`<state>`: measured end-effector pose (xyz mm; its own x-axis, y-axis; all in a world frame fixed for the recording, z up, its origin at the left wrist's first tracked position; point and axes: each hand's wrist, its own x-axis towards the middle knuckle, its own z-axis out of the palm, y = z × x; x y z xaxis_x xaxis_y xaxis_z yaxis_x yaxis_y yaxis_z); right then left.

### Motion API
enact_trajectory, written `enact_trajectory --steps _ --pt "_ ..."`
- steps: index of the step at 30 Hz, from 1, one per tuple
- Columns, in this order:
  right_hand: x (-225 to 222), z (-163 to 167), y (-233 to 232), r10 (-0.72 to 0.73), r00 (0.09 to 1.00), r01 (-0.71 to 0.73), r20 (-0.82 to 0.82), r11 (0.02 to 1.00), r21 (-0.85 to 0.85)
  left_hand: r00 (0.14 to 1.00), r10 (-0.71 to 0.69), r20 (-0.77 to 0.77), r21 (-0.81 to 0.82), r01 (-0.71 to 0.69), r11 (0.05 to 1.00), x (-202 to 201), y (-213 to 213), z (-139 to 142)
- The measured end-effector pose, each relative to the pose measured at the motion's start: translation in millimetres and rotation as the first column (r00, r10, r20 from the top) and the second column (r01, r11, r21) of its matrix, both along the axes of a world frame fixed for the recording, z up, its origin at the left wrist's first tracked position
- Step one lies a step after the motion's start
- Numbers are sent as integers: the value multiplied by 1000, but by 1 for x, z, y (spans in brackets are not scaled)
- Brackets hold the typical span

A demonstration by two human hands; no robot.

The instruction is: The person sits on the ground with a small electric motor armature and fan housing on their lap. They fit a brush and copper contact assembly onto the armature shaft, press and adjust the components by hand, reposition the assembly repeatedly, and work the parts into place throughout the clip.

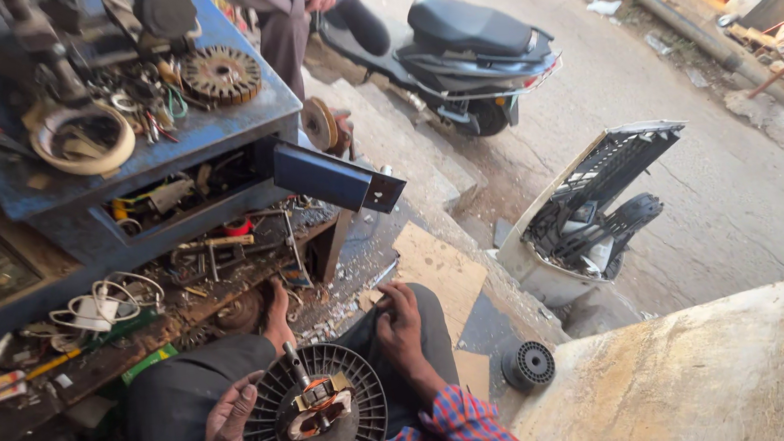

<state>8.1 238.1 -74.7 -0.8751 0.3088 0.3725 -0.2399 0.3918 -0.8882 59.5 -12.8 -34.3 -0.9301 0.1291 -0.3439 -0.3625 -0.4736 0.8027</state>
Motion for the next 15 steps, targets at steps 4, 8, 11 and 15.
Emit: enact_trajectory --steps 4,8,11,15 --pt "26 -1 2 -25 999 23 -28 998 -53 998 7 -58 -102 -13 995 -2 3 12" --pt "51 -3 10 -96 984 82 -153 992 -98 994 108 6 18 -108 994 5 1 8" --pt "58 17 27 -86 979 47 -186 977 -208 959 235 -159 -61 -247 967 13 -10 5" --pt "66 109 65 -100 882 90 -461 995 -43 817 339 -466 -283 -501 818 6 -55 29"
